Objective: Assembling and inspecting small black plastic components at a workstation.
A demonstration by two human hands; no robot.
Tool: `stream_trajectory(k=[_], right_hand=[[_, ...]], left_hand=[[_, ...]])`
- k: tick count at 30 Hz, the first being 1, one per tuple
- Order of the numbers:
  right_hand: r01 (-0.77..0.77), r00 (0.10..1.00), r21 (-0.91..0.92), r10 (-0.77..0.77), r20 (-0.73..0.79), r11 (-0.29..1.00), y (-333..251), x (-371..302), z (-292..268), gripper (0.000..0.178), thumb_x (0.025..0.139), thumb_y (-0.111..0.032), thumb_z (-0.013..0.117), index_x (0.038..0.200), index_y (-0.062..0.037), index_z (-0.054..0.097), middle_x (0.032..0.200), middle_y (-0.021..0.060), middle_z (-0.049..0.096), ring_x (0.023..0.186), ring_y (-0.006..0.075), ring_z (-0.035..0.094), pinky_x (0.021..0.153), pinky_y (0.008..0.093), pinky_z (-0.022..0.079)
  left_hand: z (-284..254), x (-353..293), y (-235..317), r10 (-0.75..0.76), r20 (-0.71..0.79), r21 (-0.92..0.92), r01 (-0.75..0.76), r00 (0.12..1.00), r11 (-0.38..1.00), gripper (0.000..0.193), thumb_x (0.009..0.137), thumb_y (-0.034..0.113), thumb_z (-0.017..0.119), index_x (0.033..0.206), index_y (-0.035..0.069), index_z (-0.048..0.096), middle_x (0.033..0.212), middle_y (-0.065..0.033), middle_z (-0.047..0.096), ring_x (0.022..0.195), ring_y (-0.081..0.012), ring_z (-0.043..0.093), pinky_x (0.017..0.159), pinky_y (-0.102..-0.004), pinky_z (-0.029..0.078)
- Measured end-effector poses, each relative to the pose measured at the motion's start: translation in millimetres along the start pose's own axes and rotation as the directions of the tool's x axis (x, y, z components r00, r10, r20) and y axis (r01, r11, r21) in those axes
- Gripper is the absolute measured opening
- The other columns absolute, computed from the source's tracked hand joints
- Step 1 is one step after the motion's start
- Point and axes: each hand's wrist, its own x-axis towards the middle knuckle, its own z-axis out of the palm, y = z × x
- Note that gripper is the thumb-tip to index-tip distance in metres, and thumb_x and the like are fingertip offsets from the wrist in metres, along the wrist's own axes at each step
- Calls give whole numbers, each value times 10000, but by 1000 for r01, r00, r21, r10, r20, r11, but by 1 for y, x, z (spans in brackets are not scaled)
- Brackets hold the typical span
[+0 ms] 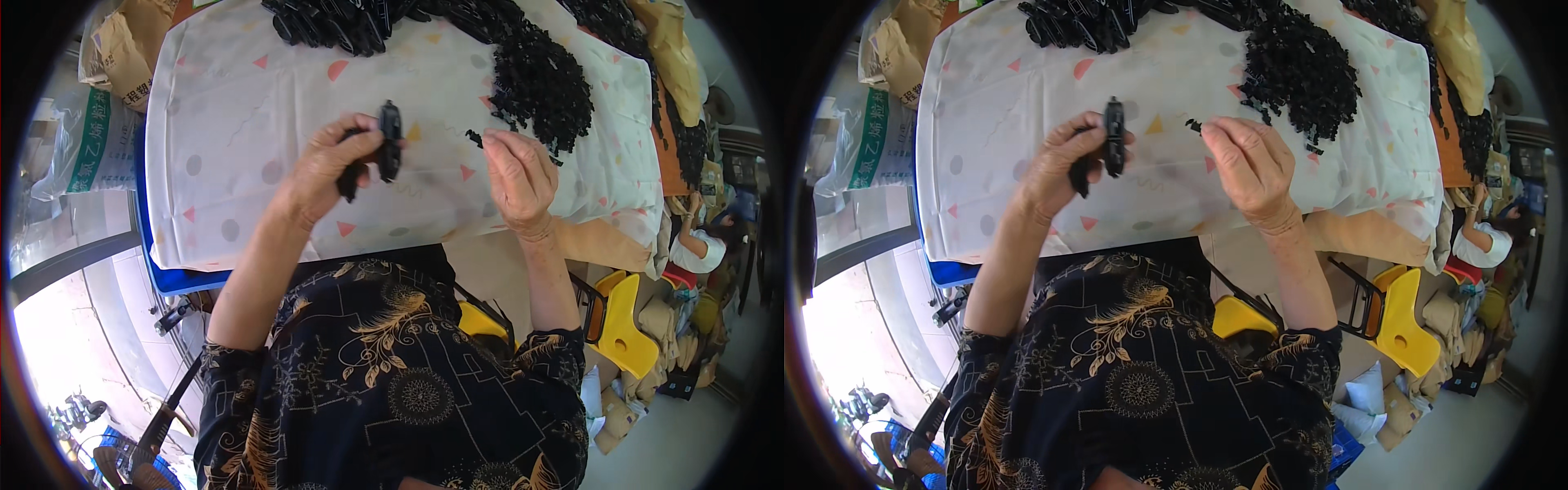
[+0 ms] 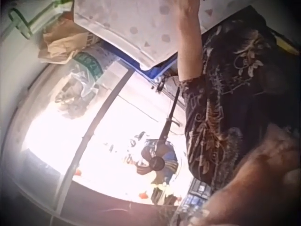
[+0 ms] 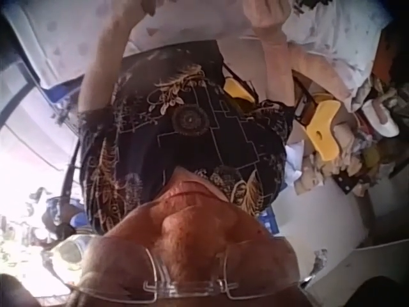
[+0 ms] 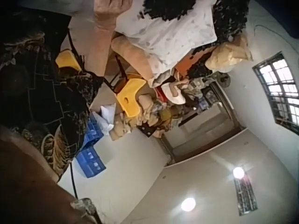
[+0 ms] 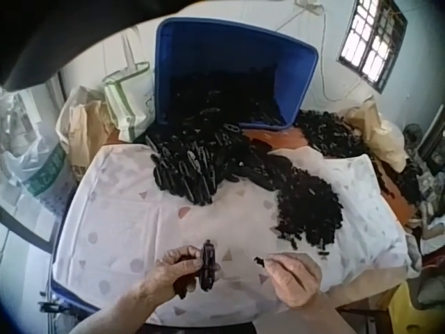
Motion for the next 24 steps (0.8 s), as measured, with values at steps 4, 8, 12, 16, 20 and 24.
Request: stream_trajectory(k=[4, 8, 12, 16, 20, 24], right_hand=[[8, 1000, 41, -8, 14, 999, -12, -1, -7, 289, 701, 70, 725, 951, -23, 615, 904, 105, 657, 751, 242, 645, 631, 304, 515], [35, 998, 67, -38, 50, 997, -16, -5, -10, 316, 685, 67, 732, 951, -40, 599, 909, 96, 658, 762, 238, 641, 628, 297, 512], [19, 999, 55, -21, 50, 998, -20, -9, -12, 330, 671, 80, 730, 947, -41, 595, 926, 91, 656, 758, 238, 634, 621, 295, 509], [-31, 999, 67, 29, 27, 997, -26, -11, -8, 339, 653, 88, 739, 931, -35, 589, 892, 91, 633, 731, 240, 614, 609, 296, 500], [-203, 979, 162, 205, 4, 966, -41, -6, -1, 303, 669, 102, 730, 890, -28, 569, 823, 90, 594, 677, 238, 573, 569, 308, 465], [-277, 959, 211, 282, 6, 937, -51, -5, 8, 280, 683, 110, 716, 864, -27, 553, 802, 91, 581, 653, 237, 550, 548, 317, 441]], left_hand=[[23, -1, -20, -82, 129, -184, 105, 988, 977, 122, 910, 136, 590, 992, 51, 565, 1025, -192, 659, 837, -211, 683, 474, -195, 492], [29, -5, -33, -128, 190, -291, 180, 973, 940, 120, 919, 122, 563, 996, 31, 565, 1054, -212, 643, 881, -268, 684, 469, -194, 493], [32, -6, -36, -149, 200, -284, 203, 968, 937, 81, 911, 109, 554, 978, 63, 560, 1079, -238, 625, 904, -318, 673, 474, -204, 480], [36, -5, -36, -157, 192, -266, 206, 969, 942, 81, 906, 107, 566, 980, 76, 560, 1084, -201, 630, 917, -286, 667, 476, -199, 470], [35, -4, -40, -145, 138, -247, 176, 980, 953, 92, 901, 105, 592, 986, 85, 562, 1010, -93, 643, 794, -148, 642, 482, -193, 454], [37, -1, -42, -170, 101, -284, 193, 980, 939, 122, 887, 102, 629, 977, 63, 556, 933, -61, 642, 760, -125, 633, 497, -193, 473]])
